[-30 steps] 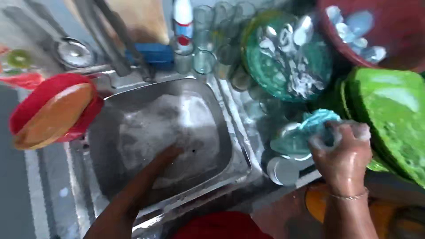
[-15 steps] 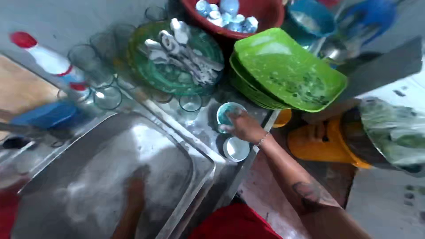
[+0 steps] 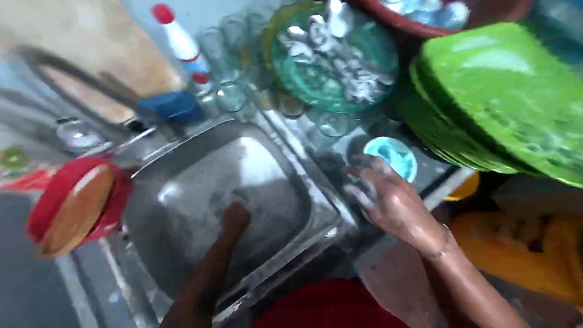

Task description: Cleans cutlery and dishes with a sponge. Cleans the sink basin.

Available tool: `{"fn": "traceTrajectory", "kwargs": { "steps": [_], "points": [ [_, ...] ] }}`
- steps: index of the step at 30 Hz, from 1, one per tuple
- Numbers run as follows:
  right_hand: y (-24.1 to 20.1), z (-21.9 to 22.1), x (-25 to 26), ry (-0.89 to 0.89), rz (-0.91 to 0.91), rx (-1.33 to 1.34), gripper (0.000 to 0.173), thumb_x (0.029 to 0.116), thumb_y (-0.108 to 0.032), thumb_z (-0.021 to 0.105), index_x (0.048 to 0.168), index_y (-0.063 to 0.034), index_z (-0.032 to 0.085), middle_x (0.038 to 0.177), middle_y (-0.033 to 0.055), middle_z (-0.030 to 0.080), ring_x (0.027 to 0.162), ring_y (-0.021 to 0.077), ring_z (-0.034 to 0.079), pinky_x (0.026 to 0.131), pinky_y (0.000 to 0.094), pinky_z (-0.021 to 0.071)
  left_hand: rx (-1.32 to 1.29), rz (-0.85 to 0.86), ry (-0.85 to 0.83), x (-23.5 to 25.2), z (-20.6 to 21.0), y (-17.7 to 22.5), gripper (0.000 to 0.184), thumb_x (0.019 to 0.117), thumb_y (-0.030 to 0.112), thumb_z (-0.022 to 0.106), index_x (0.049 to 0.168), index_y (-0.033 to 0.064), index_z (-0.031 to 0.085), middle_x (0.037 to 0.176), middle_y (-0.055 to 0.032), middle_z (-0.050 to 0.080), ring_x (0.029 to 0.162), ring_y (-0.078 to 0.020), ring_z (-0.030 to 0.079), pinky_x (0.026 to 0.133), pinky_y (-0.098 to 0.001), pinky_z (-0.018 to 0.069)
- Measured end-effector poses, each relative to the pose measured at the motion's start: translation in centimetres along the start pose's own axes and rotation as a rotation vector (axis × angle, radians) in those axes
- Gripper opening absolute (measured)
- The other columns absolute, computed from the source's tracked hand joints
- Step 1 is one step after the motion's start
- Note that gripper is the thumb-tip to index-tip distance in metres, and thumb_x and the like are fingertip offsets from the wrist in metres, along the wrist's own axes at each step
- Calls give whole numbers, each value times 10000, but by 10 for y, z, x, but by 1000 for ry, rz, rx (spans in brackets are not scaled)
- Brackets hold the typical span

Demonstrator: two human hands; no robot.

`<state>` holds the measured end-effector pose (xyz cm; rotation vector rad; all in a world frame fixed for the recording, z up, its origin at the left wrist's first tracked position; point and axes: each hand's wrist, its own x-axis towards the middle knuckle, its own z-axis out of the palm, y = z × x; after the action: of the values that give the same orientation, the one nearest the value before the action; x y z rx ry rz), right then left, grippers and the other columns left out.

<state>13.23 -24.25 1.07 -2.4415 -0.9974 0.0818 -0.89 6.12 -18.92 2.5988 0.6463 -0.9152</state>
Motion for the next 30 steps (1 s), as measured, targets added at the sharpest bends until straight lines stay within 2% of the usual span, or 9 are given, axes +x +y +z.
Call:
{"fn": "traceTrajectory", "kwargs": {
  "steps": [8, 11, 13, 18, 22, 26, 27, 28, 30],
  "points": [
    [-22, 38, -9, -195, -43, 141, 373, 992, -281, 593, 1212, -7, 719, 1300, 226, 668, 1123, 378, 694, 919, 515, 577, -60, -34, -101, 13, 0, 2, 413, 1089, 191, 407, 1281, -112, 611, 1358, -347, 564, 1346, -525, 467, 1122, -665, 321],
    [-28, 44, -5, -262, -55, 178, 366, 991, -247, 592, 1236, 1, 705, 1334, 238, 645, 1178, 391, 667, 957, 524, 558, -344, -67, -80, 4, 7, -4, 482, 1107, 240, 397, 1432, -104, 486, 1492, -367, 430, 1452, -531, 320, 1212, -628, 200],
    [-32, 49, -3, -290, -54, 201, 357, 990, -237, 603, 1235, 1, 705, 1332, 237, 648, 1204, 393, 654, 979, 523, 546, -604, -91, -17, 3, 8, -9, 589, 1095, 328, 447, 1504, -92, 390, 1570, -335, 343, 1502, -474, 266, 1237, -560, 206],
    [-37, 59, 4, -396, 4, 306, 331, 1004, -189, 590, 1237, 20, 699, 1312, 218, 661, 1168, 328, 672, 989, 449, 548, -268, -126, -2, 26, -1, 2, 576, 1096, 425, 367, 1282, -46, 641, 1356, -277, 603, 1343, -449, 512, 1105, -628, 378],
    [-49, 83, 25, -543, 148, 492, 312, 1029, -149, 560, 1257, 29, 677, 1291, 194, 661, 1165, 224, 653, 1022, 351, 512, -309, -103, 57, 24, 4, 5, 451, 1095, 240, 406, 1385, -74, 549, 1429, -300, 533, 1367, -471, 473, 1115, -632, 359],
    [-64, 123, 63, -705, 264, 553, 324, 1061, -135, 521, 1311, 43, 623, 1317, 213, 627, 1152, 247, 644, 1022, 378, 505, -623, -78, 94, 30, -19, 2, 474, 1105, 279, 408, 1392, -76, 535, 1404, -277, 560, 1336, -383, 533, 1140, -527, 394],
    [-64, 136, 74, -724, 246, 512, 326, 1058, -126, 524, 1320, 42, 620, 1331, 221, 628, 1184, 264, 635, 1045, 397, 487, -840, -102, 61, 33, -28, -4, 419, 1104, 223, 431, 1381, -71, 541, 1344, -240, 597, 1239, -297, 589, 1083, -426, 450],
    [-62, 151, 85, -737, 229, 452, 328, 1055, -124, 530, 1323, 41, 621, 1337, 229, 629, 1218, 288, 621, 1071, 425, 463, -1168, -132, 60, 34, -32, -10, 330, 1107, 169, 415, 1301, -54, 562, 1122, -162, 622, 948, -180, 599, 861, -298, 504],
    [-54, 181, 106, -760, 196, 245, 378, 1047, -162, 551, 1364, 41, 583, 1378, 257, 595, 1292, 358, 576, 1117, 490, 427, -1843, -170, -5, 20, -43, -20, 248, 1095, 197, 369, 962, 62, 530, 677, -14, 506, 519, -86, 487, 488, -214, 447]
  ]
}}
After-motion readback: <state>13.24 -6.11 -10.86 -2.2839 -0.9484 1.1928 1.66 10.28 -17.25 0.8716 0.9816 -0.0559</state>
